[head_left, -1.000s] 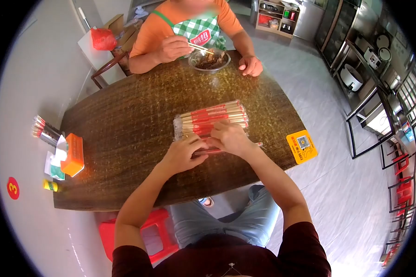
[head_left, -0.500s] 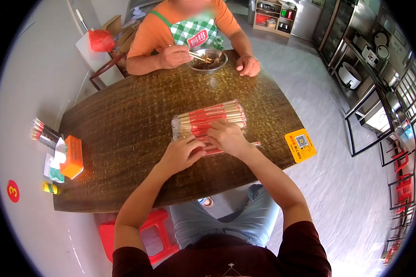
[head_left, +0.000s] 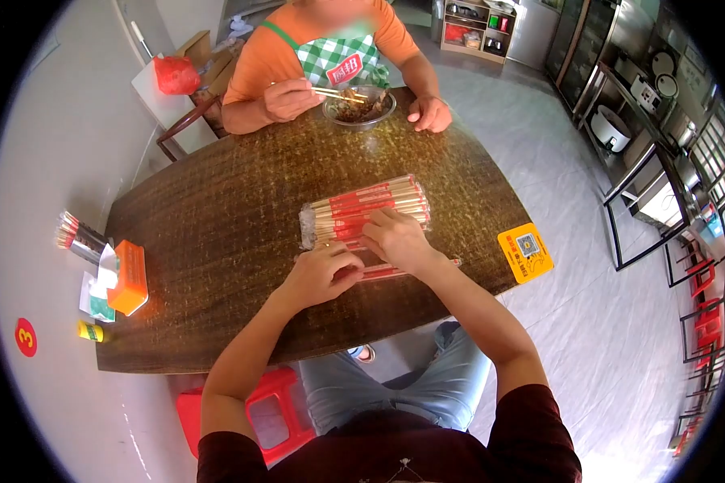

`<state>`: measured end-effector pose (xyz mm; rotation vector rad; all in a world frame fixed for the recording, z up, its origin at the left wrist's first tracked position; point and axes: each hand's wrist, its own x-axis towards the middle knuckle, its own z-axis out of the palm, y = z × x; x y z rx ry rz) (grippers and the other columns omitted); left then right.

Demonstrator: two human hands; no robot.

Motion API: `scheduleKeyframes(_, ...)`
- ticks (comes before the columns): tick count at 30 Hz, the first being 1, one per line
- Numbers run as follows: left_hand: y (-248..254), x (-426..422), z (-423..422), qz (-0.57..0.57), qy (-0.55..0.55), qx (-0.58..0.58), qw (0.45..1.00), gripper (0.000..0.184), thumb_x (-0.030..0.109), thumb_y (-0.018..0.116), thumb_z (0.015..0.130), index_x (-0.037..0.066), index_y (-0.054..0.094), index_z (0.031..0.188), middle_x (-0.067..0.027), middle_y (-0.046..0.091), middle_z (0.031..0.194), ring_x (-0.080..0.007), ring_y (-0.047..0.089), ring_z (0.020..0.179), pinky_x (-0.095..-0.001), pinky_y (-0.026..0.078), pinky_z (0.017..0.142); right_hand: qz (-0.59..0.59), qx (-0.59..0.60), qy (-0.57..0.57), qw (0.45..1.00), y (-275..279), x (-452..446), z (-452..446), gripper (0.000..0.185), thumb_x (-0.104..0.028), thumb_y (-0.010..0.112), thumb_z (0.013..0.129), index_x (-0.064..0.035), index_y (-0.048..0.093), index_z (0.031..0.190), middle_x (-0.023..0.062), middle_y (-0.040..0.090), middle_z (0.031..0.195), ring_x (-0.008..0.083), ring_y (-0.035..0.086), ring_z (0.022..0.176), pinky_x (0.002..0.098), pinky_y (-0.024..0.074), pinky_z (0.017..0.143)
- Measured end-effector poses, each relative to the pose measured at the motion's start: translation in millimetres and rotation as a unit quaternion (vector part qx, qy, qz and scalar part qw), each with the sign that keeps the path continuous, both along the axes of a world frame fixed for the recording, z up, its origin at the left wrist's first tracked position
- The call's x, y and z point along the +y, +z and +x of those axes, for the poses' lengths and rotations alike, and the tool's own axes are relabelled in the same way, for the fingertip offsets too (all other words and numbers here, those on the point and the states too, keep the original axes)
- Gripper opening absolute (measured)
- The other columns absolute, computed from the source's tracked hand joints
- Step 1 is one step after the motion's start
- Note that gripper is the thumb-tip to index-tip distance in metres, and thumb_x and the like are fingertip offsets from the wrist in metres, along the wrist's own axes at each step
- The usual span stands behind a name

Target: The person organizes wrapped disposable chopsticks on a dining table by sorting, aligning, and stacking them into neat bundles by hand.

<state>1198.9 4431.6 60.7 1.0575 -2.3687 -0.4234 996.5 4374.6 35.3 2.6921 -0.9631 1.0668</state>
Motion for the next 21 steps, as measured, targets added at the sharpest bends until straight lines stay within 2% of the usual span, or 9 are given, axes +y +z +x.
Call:
scheduleKeyframes(9,-2.9,-1.0,-0.5,0.011,0.012,0.003,1.000,0.014,0.026,0.067,0.083,0.014,0.066,0.090,-0.0034,0.059,0.084,-0.0228,0.061,0.073,-0.0347,0.049,0.063,0.006,-0.002,0.007,1.000,1.3,-0.3,-0.1,0.014,-0.016,0.072,0.071,-0.0078,0.060,0.073,0.0078,0.059,0.086,0.0238,0.060,0.084,0.0346,0.0522,0.068)
scheduleKeyframes(21,-0.6,-1.4,-0.2,0.030,0.011,-0.001,1.000,0.016,0.026,0.068,0.083,0.012,0.067,0.090,-0.0060,0.059,0.084,-0.0240,0.062,0.072,-0.0346,0.049,0.063,0.019,-0.002,0.012,1.000,2.6,0.9,-0.5,0.015,-0.017,0.071,0.071,-0.0083,0.059,0.075,0.0070,0.057,0.082,0.0245,0.059,0.082,0.0364,0.0517,0.066)
